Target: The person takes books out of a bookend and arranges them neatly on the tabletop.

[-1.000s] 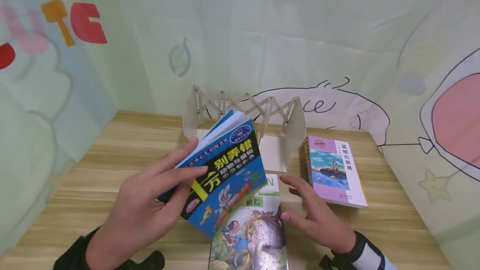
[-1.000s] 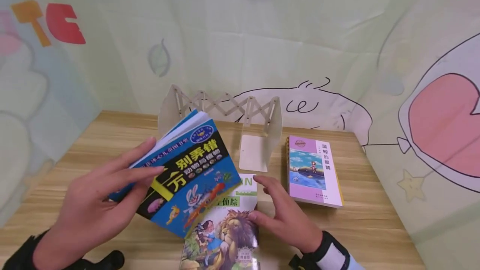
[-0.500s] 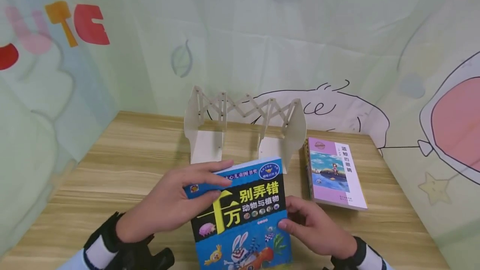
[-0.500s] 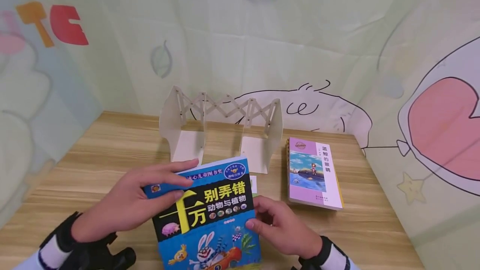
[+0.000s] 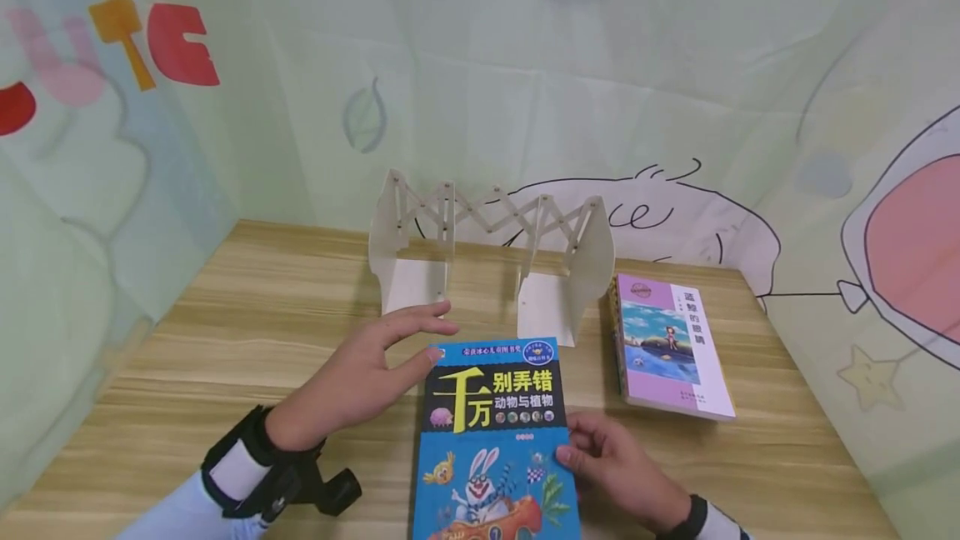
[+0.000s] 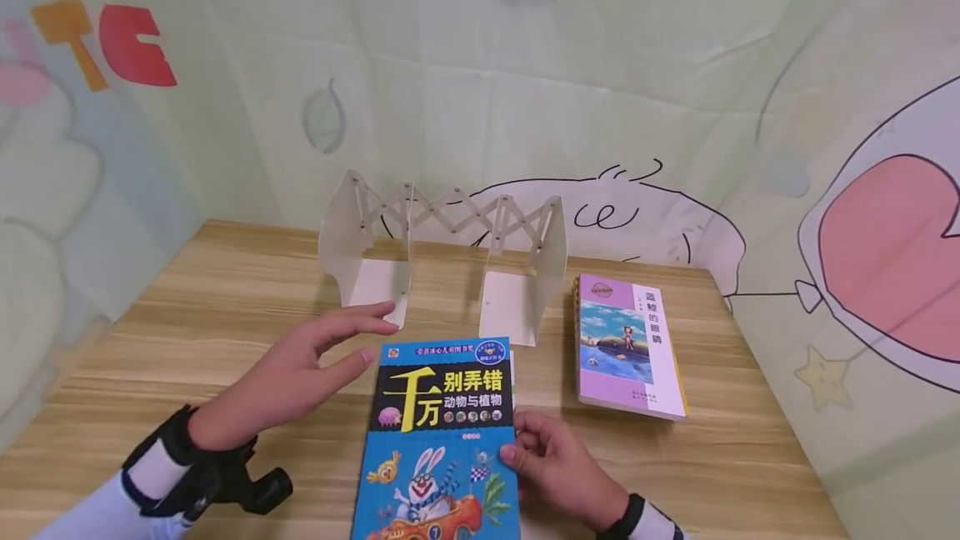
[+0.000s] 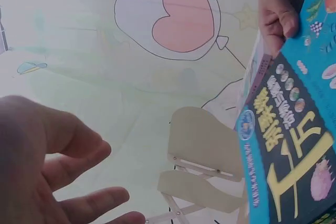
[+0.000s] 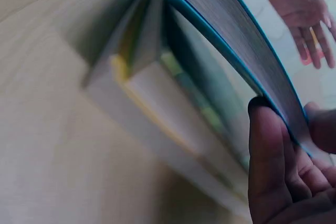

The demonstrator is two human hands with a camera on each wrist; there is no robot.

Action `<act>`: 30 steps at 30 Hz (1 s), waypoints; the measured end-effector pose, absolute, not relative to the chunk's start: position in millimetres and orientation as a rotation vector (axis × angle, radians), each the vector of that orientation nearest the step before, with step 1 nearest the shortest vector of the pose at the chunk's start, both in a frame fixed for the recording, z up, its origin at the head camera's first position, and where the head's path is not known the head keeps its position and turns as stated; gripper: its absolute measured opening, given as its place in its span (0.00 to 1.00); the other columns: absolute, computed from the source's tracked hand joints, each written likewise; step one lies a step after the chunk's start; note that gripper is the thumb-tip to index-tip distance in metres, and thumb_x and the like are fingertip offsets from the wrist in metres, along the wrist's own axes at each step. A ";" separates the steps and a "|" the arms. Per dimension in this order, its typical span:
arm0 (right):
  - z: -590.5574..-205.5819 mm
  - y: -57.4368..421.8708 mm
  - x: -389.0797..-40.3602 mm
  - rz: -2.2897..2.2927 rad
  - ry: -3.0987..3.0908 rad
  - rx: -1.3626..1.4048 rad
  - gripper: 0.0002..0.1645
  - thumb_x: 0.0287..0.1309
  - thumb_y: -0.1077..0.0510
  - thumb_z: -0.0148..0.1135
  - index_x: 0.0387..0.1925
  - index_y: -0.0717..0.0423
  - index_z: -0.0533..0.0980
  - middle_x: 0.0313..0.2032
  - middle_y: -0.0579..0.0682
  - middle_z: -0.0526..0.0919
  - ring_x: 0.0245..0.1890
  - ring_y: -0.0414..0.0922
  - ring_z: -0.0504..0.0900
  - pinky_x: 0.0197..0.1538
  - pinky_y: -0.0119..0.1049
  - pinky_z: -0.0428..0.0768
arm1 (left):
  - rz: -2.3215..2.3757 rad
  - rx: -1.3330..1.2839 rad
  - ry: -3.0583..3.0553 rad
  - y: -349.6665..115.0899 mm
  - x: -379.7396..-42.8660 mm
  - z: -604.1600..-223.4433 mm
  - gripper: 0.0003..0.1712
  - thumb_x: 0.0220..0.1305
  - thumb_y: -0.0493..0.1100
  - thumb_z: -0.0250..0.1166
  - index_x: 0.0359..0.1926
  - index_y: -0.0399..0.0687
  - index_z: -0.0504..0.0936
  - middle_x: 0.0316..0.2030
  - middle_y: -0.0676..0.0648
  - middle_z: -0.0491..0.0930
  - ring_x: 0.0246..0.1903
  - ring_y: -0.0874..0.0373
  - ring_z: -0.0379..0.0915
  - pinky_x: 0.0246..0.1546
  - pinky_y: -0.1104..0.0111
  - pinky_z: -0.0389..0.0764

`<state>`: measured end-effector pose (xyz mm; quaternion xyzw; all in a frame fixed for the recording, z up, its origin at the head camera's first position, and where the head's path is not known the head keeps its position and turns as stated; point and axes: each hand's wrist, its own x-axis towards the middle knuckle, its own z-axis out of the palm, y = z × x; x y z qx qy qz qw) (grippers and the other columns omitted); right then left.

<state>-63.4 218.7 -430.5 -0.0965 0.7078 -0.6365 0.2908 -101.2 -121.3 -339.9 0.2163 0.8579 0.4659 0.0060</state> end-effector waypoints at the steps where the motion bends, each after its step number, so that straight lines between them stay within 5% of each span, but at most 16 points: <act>1: -433.3 218.5 -63.4 -1.694 1.886 -0.227 0.25 0.71 0.56 0.57 0.60 0.70 0.69 0.45 0.61 0.87 0.38 0.47 0.87 0.40 0.36 0.86 | 1.445 0.676 2.694 -121.4 -101.5 -340.6 0.17 0.71 0.43 0.62 0.58 0.61 0.82 0.69 0.51 0.72 0.71 0.45 0.64 0.65 0.41 0.69; 12: -440.7 216.6 -65.5 -1.586 2.045 -0.093 0.27 0.69 0.51 0.61 0.57 0.68 0.72 0.38 0.54 0.86 0.35 0.48 0.87 0.36 0.41 0.87 | 1.383 0.619 2.677 -120.7 -105.6 -349.4 0.18 0.72 0.44 0.60 0.60 0.63 0.80 0.68 0.49 0.73 0.71 0.45 0.63 0.67 0.40 0.66; 25: -432.1 214.1 -62.0 -1.166 2.636 -0.082 0.21 0.56 0.43 0.72 0.43 0.52 0.80 0.24 0.43 0.79 0.25 0.40 0.76 0.27 0.31 0.75 | 1.258 0.659 2.686 -117.0 -107.8 -360.0 0.21 0.73 0.47 0.58 0.65 0.60 0.77 0.72 0.47 0.67 0.73 0.45 0.60 0.69 0.42 0.65; 30: -411.2 214.5 -68.4 -1.096 2.857 -0.233 0.21 0.56 0.47 0.73 0.49 0.51 0.80 0.33 0.41 0.83 0.33 0.36 0.80 0.35 0.30 0.80 | 1.140 0.633 2.792 -113.5 -106.5 -363.2 0.29 0.70 0.53 0.61 0.71 0.62 0.70 0.75 0.47 0.60 0.75 0.44 0.54 0.67 0.40 0.65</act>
